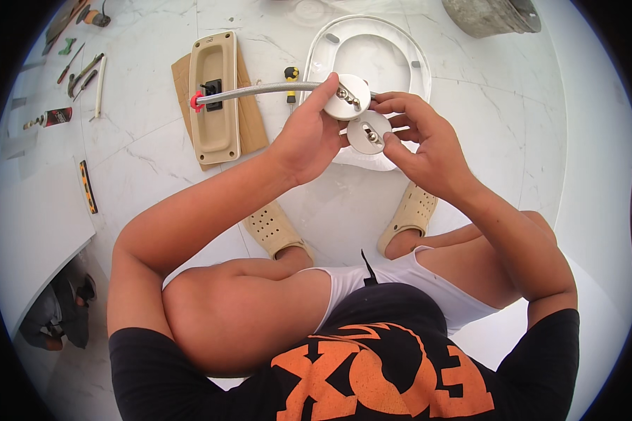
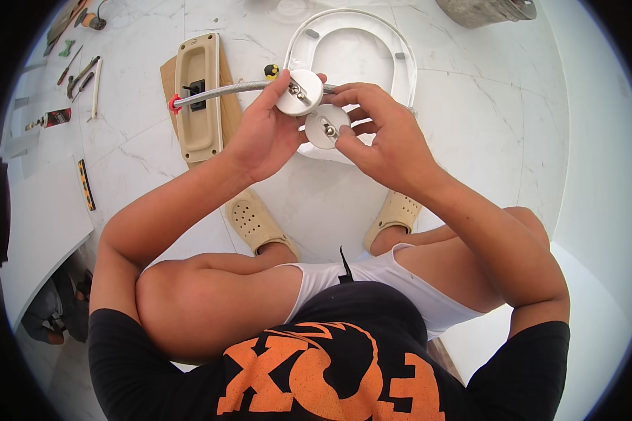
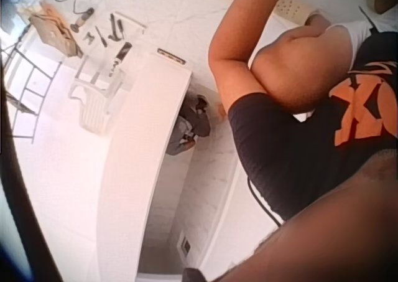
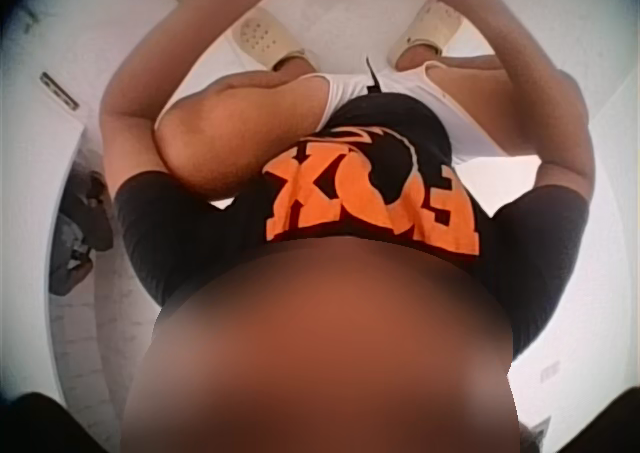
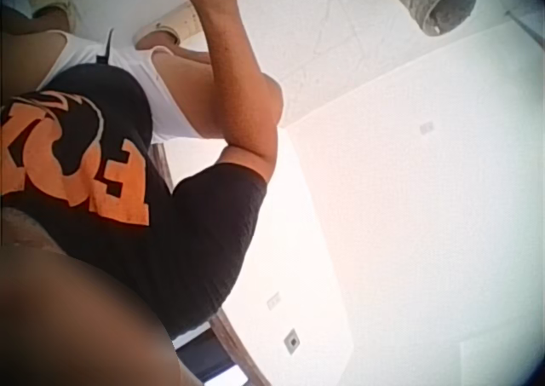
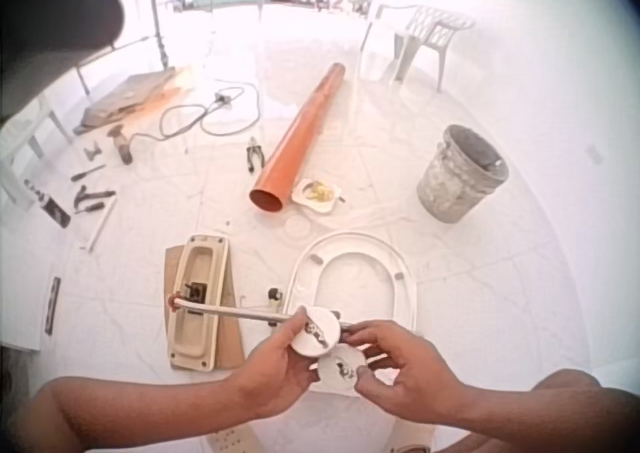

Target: The person positions a toilet bowl with assistance, then sits on the floor to unpack and assemble a toilet seat and bidet sprayer. They remove packaging, attach the bidet sprayer to the seat, and prepare the components for installation.

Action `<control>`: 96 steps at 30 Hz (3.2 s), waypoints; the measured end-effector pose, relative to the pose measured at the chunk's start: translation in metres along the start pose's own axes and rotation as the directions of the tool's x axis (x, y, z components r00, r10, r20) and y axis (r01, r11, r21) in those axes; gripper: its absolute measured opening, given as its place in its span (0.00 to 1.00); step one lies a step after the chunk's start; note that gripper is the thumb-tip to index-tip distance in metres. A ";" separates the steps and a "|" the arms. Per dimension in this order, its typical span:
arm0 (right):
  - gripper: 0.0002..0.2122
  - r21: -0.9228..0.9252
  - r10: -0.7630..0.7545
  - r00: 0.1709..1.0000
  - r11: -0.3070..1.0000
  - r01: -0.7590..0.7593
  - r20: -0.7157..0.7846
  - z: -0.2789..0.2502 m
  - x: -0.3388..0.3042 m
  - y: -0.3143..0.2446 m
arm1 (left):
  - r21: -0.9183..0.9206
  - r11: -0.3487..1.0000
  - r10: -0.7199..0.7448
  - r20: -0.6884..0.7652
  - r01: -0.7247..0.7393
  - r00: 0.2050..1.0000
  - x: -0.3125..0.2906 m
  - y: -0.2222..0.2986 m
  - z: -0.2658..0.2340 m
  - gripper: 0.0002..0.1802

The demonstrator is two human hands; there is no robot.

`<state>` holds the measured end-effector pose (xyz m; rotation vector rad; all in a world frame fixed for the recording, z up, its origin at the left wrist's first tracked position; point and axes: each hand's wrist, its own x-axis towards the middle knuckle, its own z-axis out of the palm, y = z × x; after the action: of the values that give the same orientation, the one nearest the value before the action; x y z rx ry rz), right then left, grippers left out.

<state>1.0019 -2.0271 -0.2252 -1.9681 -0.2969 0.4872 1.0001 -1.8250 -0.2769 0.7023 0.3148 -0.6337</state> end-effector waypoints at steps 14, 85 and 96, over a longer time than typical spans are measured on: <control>0.19 0.307 0.509 0.847 0.790 -0.531 0.154 -0.003 0.002 0.010 | -0.087 0.996 -0.031 0.016 0.032 0.999 -0.002 0.000 0.006 0.29; 0.13 -0.176 0.338 0.938 0.921 -0.347 -0.078 -0.058 0.034 0.012 | 0.220 0.945 -0.221 -0.118 0.242 0.968 0.010 0.002 -0.032 0.27; 0.15 -0.282 0.189 0.978 0.937 -0.205 -0.084 -0.077 0.047 0.040 | 0.429 0.887 -0.126 -0.129 0.170 0.984 0.018 0.010 -0.036 0.28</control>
<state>1.0791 -2.0864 -0.2415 -2.3078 -0.1406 0.5399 1.0184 -1.8027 -0.3067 1.1547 0.3210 -0.8306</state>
